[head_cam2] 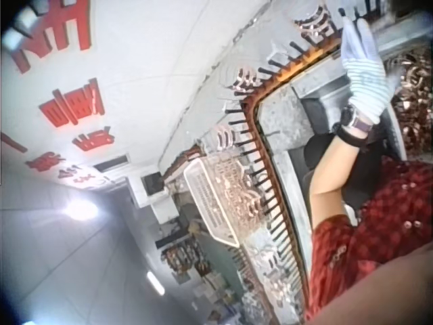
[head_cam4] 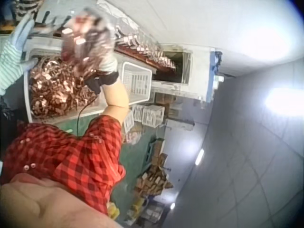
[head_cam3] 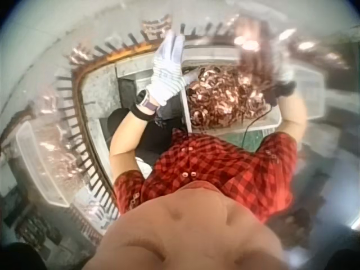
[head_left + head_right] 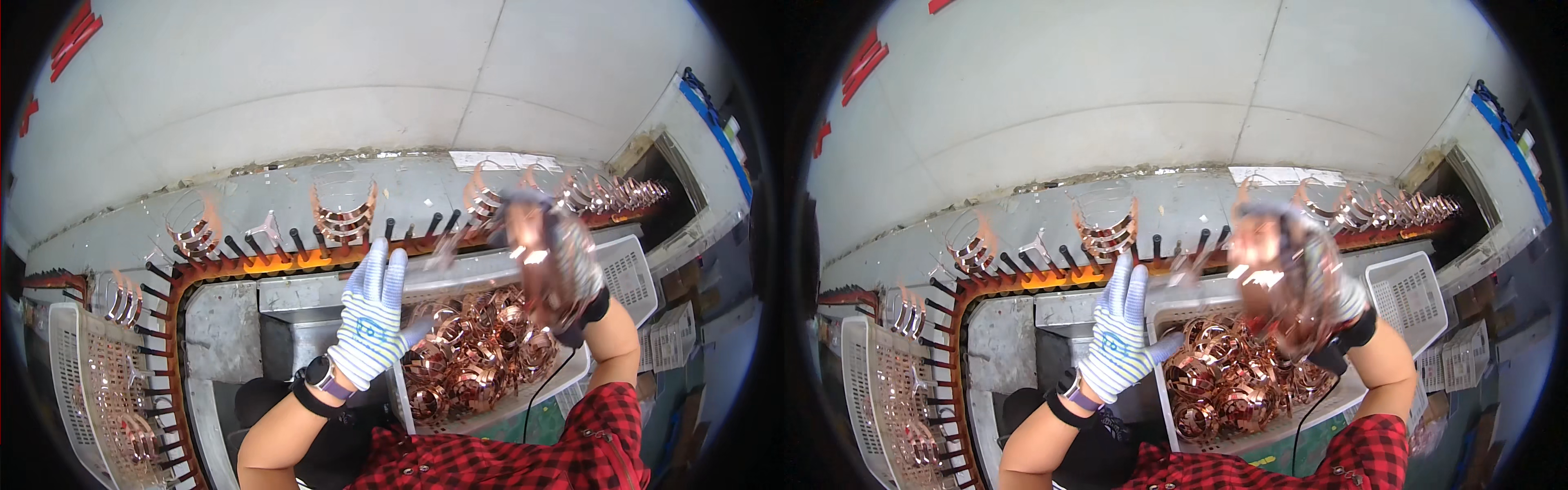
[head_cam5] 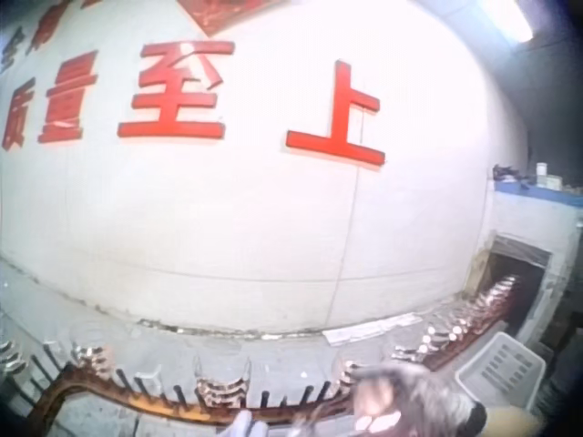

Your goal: The person is sorting and placing metallic rose-gold colored curved components onto a moving conveyor belt with hooks.

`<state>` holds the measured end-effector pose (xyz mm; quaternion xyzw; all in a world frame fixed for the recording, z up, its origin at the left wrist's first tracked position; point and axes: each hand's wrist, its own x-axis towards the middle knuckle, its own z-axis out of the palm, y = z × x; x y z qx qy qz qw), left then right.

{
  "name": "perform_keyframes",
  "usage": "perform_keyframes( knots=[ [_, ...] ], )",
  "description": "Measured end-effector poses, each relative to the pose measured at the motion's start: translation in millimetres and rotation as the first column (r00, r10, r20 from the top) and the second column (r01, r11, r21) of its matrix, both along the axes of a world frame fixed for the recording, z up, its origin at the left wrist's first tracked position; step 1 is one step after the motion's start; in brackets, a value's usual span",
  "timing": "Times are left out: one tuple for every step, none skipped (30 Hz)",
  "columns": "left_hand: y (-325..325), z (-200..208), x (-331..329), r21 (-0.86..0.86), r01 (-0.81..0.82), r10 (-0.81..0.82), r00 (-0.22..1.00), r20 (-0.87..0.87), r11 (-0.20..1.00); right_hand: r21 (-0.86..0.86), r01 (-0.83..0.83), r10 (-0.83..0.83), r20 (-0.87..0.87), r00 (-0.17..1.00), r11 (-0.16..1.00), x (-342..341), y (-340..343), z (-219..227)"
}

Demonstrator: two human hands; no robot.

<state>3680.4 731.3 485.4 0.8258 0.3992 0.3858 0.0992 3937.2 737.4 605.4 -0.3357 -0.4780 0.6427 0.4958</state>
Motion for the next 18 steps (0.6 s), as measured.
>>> perform_keyframes(
  knots=[
    [-1,2,4,-0.053,0.05,-0.043,0.993,0.114,0.997,0.228,-0.086,0.014,0.302,0.953,0.97,-3,2,-9],
    [-6,-4,8,-0.3,0.151,-0.089,0.973,0.213,0.942,0.368,-0.185,0.011,0.426,0.905,0.911,-7,-6,-6],
    [-8,-3,13,-0.573,0.302,-0.081,0.922,0.378,0.762,0.467,-0.286,-0.019,0.546,0.838,0.837,-16,-10,-5],
    [-4,-21,14,-0.562,0.276,-0.129,0.949,0.286,0.78,0.477,-0.353,0.037,0.553,0.833,0.805,-18,-14,-13],
    [2,-38,13,-0.548,0.249,-0.172,0.967,0.189,0.798,0.486,-0.418,0.094,0.56,0.823,0.767,-19,-15,-19],
    [3,-33,13,-0.551,0.248,-0.171,0.967,0.188,0.797,0.579,-0.496,0.006,0.647,0.763,0.647,-15,-15,-11],
    [4,-26,12,-0.53,0.191,-0.216,0.976,0.014,0.827,0.579,-0.496,0.01,0.644,0.765,0.647,-8,-16,-9],
    [7,-18,9,-0.497,0.135,-0.245,0.956,-0.164,0.857,0.544,-0.311,-0.065,0.563,0.824,0.779,3,-17,-9],
    [11,-12,9,-0.496,0.135,-0.245,0.956,-0.163,0.858,0.477,-0.107,-0.163,0.49,0.856,0.872,17,-20,-8],
    [15,-5,8,-0.588,0.01,-0.158,0.967,-0.2,0.808,0.498,0.015,-0.221,0.357,0.908,0.867,30,-14,-9],
    [17,-1,4,-0.666,-0.118,-0.07,0.966,-0.248,0.736,0.5,0.137,-0.276,0.214,0.937,0.855,48,3,-13],
    [21,-19,-5,-0.609,-0.044,-0.007,0.997,-0.081,0.792,0.303,0.323,-0.313,-0.084,0.946,0.896,80,24,-24],
    [27,-38,-15,-0.617,-0.025,0.071,0.996,0.05,0.787,0.047,0.405,-0.361,-0.372,0.856,0.913,111,57,-49],
    [30,-24,-12,-0.635,0.111,0.047,0.973,0.226,0.764,0.032,0.622,-0.592,-0.274,0.758,0.782,130,80,-67],
    [33,-7,-9,-0.634,0.243,0.035,0.919,0.393,0.734,0.038,0.797,-0.782,-0.169,0.6,0.603,148,99,-92],
    [40,1,-2,-0.681,0.345,0.053,0.87,0.491,0.646,-0.063,0.825,-0.824,0.049,0.564,0.561,204,118,-136],
    [52,-14,4,-0.626,0.338,0.06,0.848,0.526,0.703,-0.157,0.85,-0.808,0.263,0.527,0.503,245,131,-165],
    [55,-11,-20,-0.694,0.213,0.17,0.882,0.44,0.688,-0.306,0.783,-0.773,0.185,0.607,0.541,179,140,-159]
  ],
)
